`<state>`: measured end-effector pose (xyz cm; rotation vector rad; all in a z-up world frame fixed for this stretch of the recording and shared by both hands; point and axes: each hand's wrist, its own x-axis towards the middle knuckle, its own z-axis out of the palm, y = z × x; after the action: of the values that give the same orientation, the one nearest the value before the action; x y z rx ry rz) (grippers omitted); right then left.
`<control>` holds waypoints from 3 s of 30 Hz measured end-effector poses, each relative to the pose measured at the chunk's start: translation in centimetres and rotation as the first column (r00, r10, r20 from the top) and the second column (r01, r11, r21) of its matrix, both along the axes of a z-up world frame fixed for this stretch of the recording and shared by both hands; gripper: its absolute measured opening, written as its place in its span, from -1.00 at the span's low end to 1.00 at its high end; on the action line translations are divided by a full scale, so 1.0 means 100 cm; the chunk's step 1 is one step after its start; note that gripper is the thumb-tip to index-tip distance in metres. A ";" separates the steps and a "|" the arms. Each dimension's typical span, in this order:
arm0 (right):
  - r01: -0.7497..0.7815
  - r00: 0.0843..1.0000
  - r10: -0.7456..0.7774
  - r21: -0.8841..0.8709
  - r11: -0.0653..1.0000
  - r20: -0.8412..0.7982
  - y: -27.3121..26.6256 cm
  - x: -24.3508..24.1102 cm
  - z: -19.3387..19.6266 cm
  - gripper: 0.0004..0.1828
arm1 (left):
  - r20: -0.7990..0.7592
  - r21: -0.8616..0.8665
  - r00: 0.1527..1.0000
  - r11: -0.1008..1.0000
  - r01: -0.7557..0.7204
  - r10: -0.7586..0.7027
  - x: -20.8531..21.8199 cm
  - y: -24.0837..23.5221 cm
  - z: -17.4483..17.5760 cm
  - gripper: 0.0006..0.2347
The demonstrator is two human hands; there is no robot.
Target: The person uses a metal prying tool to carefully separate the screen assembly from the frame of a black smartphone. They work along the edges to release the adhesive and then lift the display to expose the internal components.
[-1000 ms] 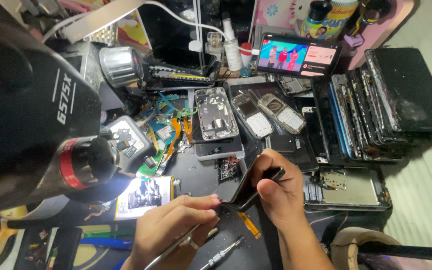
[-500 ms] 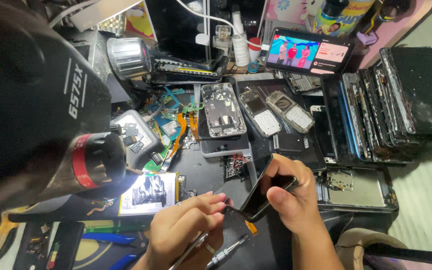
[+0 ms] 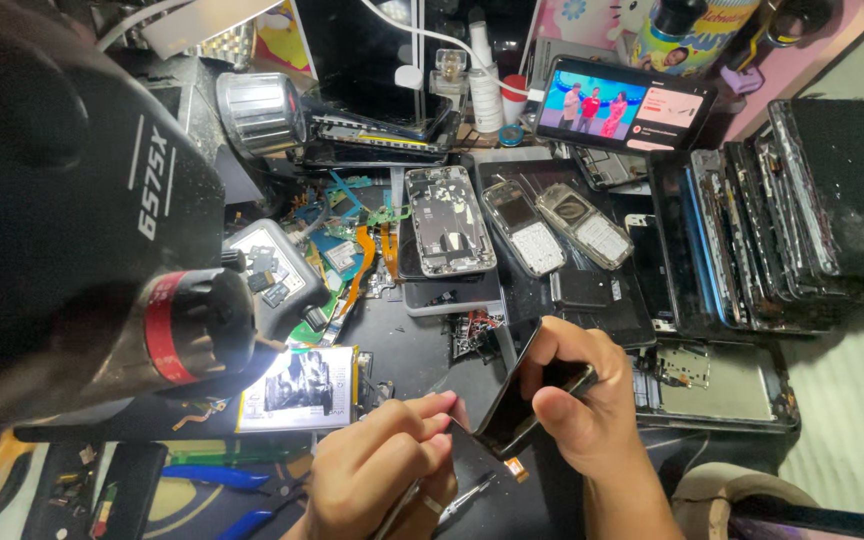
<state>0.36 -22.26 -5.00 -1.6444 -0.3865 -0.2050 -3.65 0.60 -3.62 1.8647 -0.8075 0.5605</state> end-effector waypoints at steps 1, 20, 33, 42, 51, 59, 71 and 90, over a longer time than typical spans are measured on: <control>0.007 1.000 -0.007 -0.006 1.000 -0.001 0.000 0.000 0.000 -0.24 | 0.003 0.006 1.000 1.000 0.005 -0.005 -0.001 0.001 -0.001 -0.86; 0.034 0.998 -0.021 0.238 0.971 -0.056 0.007 -0.003 -0.011 -0.25 | -0.227 0.485 0.974 0.868 0.108 0.006 -0.050 0.071 -0.028 -0.76; 0.044 0.998 -0.032 0.221 0.974 -0.058 0.008 -0.007 -0.010 -0.29 | -0.023 0.610 0.972 0.774 -0.172 0.234 -0.086 0.029 -0.089 -0.73; 0.058 0.998 -0.050 0.198 0.978 -0.043 0.010 -0.009 -0.009 -0.29 | 0.080 0.564 0.990 0.814 -0.139 0.114 -0.078 0.010 -0.080 -0.74; 0.051 0.998 -0.040 0.208 0.977 -0.058 0.010 -0.009 -0.008 -0.29 | 0.085 0.529 0.990 0.837 -0.138 0.109 -0.079 0.017 -0.077 -0.69; 0.025 0.999 -0.016 0.192 0.981 -0.052 0.009 -0.008 -0.005 -0.33 | 0.191 0.646 0.945 0.690 -0.326 0.267 -0.074 0.049 -0.078 -0.71; -0.095 0.988 0.127 0.308 0.947 -0.085 -0.006 -0.005 -0.012 -0.49 | 0.185 0.451 0.915 0.796 -0.404 0.359 -0.082 0.055 -0.063 -0.81; -0.166 0.982 0.179 0.166 0.972 -0.063 -0.020 0.005 -0.008 -0.39 | -0.221 -0.085 0.968 0.986 -0.142 0.120 -0.050 0.011 -0.007 -0.79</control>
<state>0.89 -24.27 -5.81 -1.4472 -0.4402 -0.0398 -8.62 1.73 -4.34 1.8575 -0.5074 0.4622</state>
